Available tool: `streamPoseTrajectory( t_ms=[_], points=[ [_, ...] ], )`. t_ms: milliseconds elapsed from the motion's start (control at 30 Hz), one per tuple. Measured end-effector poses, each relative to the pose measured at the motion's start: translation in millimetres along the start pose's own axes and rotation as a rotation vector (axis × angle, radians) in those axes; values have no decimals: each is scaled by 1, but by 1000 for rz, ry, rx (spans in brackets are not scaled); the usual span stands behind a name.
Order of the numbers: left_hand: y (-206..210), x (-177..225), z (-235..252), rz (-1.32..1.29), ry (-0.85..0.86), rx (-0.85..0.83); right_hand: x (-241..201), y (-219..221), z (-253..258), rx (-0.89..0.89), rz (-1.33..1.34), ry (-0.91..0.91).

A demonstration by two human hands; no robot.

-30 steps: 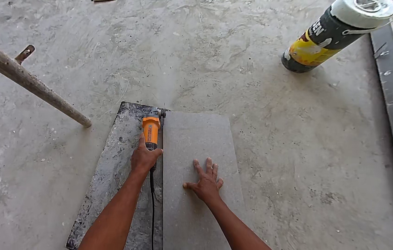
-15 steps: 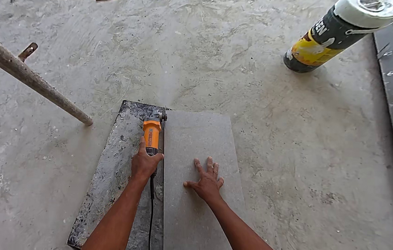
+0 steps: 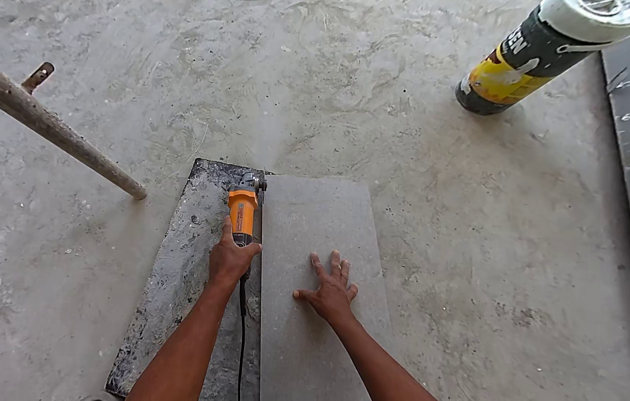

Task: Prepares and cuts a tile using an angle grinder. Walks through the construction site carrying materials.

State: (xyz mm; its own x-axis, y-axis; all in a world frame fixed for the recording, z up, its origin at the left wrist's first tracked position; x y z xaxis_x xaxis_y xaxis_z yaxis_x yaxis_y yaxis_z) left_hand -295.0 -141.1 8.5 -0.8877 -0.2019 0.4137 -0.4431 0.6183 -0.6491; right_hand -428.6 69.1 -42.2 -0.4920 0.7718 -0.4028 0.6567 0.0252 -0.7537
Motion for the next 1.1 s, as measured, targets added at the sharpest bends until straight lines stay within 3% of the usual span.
streamPoseTrajectory(
  t_ms=[367,1100],
  points=[
    [4,6,10,18,-11,8,0,-1,1,2,-3,0],
    [0,-11,-14,14,-15,-7,1,0,0,16,4,-11]
  ],
)
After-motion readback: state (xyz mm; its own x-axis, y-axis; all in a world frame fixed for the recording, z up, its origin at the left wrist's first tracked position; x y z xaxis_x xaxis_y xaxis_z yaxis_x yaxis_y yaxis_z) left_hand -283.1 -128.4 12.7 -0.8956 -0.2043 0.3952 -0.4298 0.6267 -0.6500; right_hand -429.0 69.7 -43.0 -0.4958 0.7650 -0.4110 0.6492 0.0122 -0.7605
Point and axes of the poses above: each hand's wrist, its own z-axis towards the middle knuckle, its own y-axis out of the palm, x = y × z, the point moved 3 cm from there along z, towards the middle knuckle, and after that the axes turned 13 degrees about -y, right-handed, at the moved point
